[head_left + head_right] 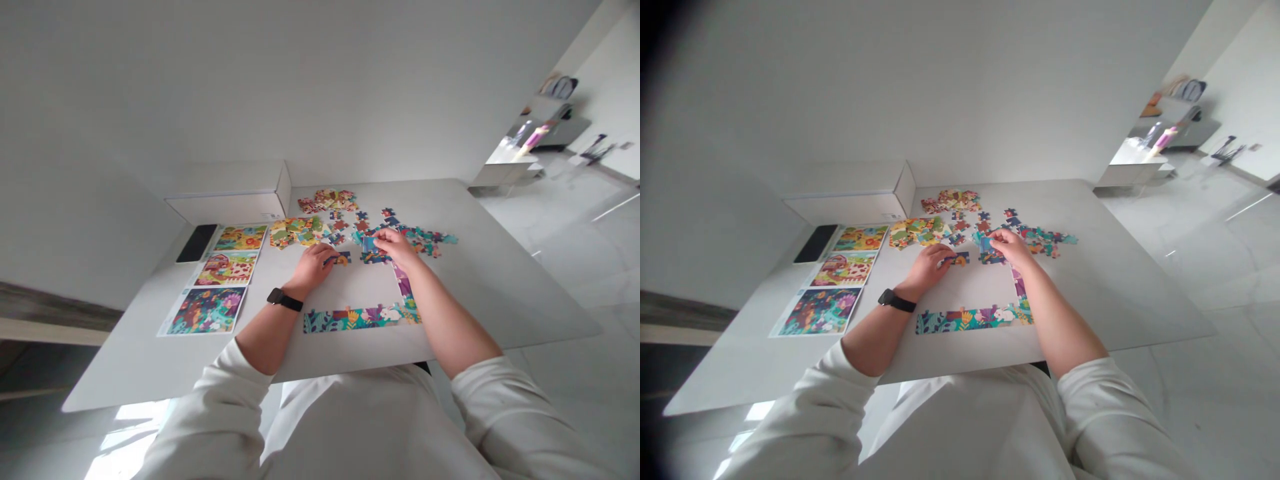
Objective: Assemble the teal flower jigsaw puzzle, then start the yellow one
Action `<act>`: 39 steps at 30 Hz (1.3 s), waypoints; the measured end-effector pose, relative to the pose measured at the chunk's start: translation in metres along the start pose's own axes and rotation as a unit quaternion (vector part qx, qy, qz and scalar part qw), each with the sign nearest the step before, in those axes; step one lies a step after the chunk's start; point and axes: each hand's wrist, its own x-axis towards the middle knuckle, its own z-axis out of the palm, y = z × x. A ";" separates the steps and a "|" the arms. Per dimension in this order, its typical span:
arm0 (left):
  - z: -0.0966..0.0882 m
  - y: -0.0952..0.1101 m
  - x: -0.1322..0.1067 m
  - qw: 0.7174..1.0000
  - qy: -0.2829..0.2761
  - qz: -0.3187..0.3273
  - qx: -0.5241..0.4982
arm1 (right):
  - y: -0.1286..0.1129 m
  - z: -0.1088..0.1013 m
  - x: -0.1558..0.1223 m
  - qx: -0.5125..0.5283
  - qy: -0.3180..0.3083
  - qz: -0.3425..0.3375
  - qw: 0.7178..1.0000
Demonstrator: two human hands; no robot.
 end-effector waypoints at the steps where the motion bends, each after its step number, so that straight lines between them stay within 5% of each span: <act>1: 0.001 -0.001 0.000 1.000 -0.004 0.001 0.001 | 0.001 -0.001 0.001 -0.003 -0.006 0.002 1.000; 23: 0.000 0.004 -0.001 0.996 -0.067 0.045 -0.024 | 0.013 0.030 -0.003 -0.190 -0.039 -0.074 0.978; 39: -0.004 0.018 -0.001 0.996 -0.084 0.041 -0.013 | 0.008 0.029 -0.011 -0.351 -0.039 -0.130 0.926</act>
